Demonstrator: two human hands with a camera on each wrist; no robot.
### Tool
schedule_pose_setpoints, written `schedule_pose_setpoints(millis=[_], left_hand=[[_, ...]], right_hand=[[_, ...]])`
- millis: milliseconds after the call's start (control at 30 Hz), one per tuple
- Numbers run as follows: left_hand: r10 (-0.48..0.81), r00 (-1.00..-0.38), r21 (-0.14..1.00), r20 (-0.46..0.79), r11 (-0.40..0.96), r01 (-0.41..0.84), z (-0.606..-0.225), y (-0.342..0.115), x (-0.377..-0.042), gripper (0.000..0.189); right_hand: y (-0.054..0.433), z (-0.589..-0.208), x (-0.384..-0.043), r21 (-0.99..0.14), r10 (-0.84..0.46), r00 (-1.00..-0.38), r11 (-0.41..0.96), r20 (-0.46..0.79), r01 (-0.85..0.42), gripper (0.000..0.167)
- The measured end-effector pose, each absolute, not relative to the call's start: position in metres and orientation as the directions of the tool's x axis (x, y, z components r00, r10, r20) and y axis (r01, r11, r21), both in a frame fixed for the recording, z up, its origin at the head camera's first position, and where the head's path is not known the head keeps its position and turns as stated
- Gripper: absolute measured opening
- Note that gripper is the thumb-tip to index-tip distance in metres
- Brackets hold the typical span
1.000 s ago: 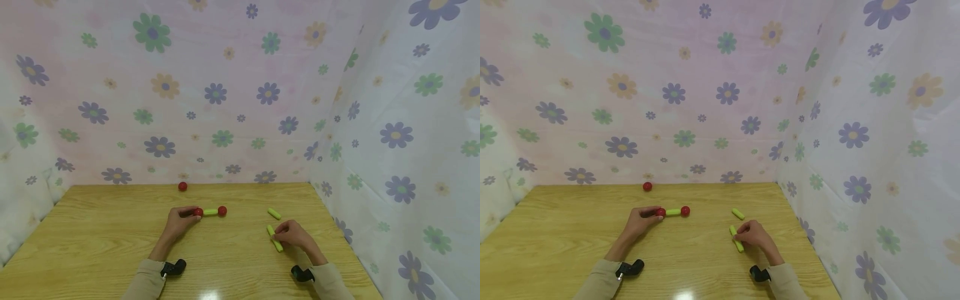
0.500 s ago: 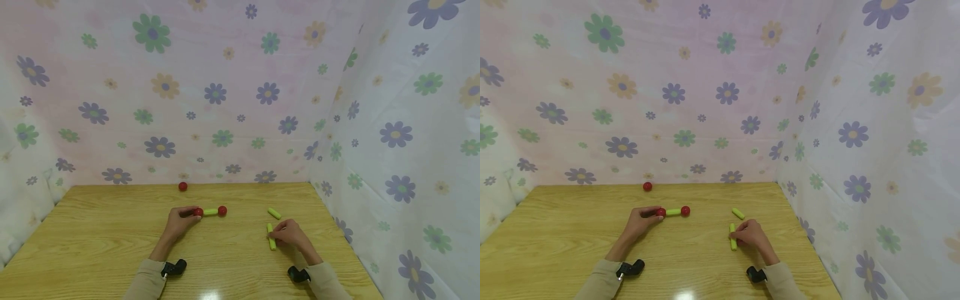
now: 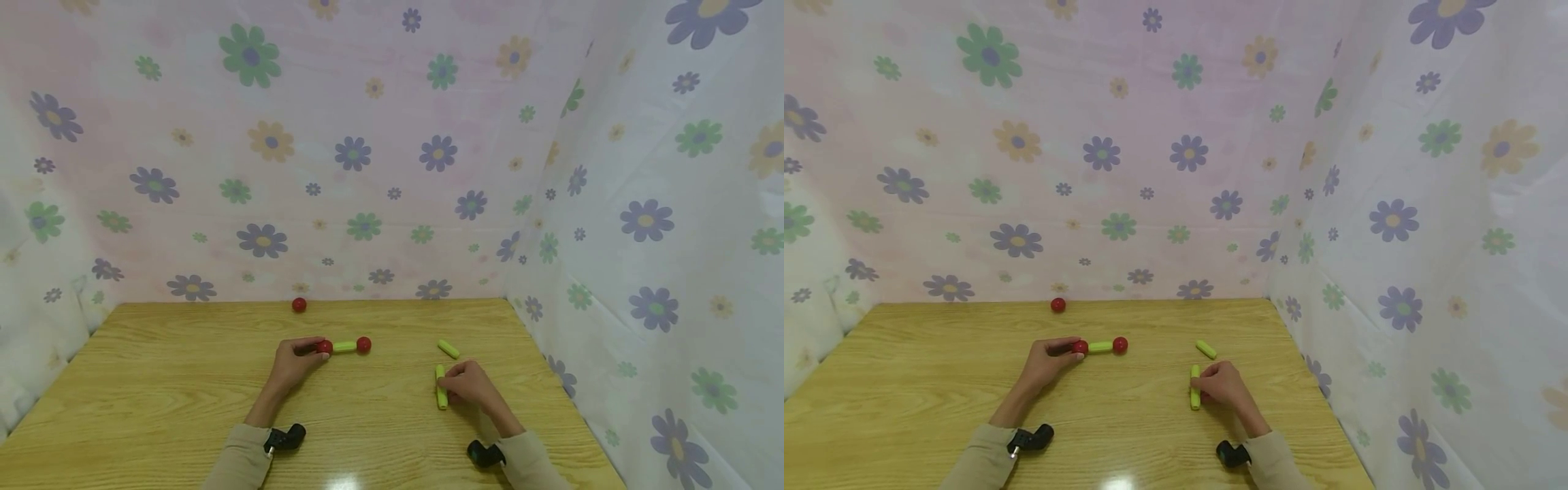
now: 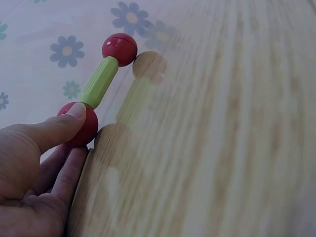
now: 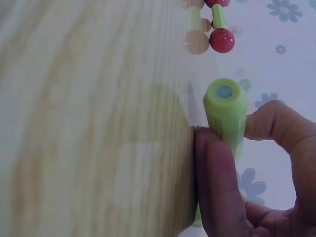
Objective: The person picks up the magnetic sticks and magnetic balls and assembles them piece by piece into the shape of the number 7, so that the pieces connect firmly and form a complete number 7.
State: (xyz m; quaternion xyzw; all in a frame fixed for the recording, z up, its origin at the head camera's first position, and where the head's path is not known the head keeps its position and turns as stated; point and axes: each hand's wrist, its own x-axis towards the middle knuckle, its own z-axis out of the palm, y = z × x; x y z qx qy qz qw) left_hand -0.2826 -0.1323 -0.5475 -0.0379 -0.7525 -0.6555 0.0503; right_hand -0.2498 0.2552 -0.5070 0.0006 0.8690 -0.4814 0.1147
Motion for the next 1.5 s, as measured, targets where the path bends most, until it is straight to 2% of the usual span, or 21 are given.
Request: schedule_pose_setpoints(millis=[200, 400, 667, 1000, 1500], left_hand=[[-0.007, -0.993, 0.984, 0.121, 0.136, 0.119, -0.547, -0.132, -0.282, 0.038], [-0.008, -0.990, 0.981, 0.142, 0.137, 0.140, -0.545, -0.132, -0.281, 0.038], [0.001, -0.990, 0.982, 0.144, 0.122, 0.143, -0.543, -0.132, -0.280, 0.039], [-0.007, -0.989, 0.979, 0.150, 0.140, 0.147, -0.546, -0.133, -0.281, 0.037], [-0.007, -0.989, 0.980, 0.149, 0.138, 0.147, -0.542, -0.130, -0.279, 0.038]], right_hand=[[0.258, -0.509, -0.249, -0.859, -0.155, -0.957, 0.492, -0.247, 0.142, 0.031], [0.259, -0.511, -0.250, -0.868, -0.143, -0.954, 0.467, -0.263, 0.169, 0.037], [0.251, -0.512, -0.248, -0.901, -0.166, -0.951, 0.397, -0.259, 0.176, 0.054], [0.231, -0.514, -0.250, -0.920, -0.250, -0.929, 0.349, -0.273, 0.177, 0.060], [0.225, -0.519, -0.253, -0.930, -0.305, -0.915, 0.333, -0.264, 0.158, 0.058]])
